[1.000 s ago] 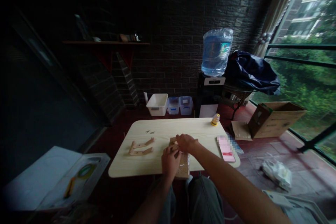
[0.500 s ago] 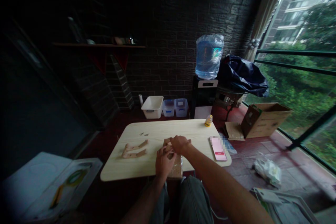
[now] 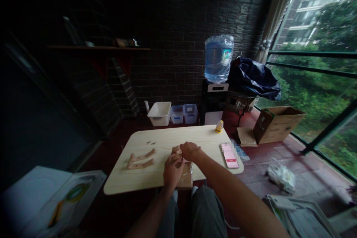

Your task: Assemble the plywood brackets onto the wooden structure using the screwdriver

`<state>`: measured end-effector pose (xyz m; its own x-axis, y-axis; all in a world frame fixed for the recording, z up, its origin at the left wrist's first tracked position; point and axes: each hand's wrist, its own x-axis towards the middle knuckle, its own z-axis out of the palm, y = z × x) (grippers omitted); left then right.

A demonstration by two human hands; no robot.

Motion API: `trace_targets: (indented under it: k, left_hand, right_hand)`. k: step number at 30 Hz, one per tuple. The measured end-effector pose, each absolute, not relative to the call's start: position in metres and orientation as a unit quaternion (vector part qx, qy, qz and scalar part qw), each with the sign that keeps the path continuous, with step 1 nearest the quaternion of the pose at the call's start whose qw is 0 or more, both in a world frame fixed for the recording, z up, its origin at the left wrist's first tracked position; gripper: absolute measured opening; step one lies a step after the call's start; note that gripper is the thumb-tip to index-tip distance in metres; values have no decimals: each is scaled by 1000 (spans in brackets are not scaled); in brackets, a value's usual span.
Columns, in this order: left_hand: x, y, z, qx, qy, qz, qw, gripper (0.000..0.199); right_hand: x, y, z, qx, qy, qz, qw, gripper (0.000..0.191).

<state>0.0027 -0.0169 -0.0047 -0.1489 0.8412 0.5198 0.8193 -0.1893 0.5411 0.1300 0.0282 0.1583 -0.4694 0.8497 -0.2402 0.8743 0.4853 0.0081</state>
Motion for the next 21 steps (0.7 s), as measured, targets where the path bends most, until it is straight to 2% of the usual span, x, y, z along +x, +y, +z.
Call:
trace_targets:
  k: [8,13,17,21]
  left_hand:
    - [2,-16,-5,649,638,414,18,24]
    - [4,-18,-6,655,635,410,23,23]
    - [5,-16,-7,652,641,404,20,23]
    - [5,-14,-10,656,639,401,9,23]
  right_hand:
    - [125,33,164,504,854,-65,114,37]
    - [127,35,171,475,869,-75,115,45]
    - [126,34,169,468,874,-61,114,34]
    - [125,36,160,482,867,-49,114,31]
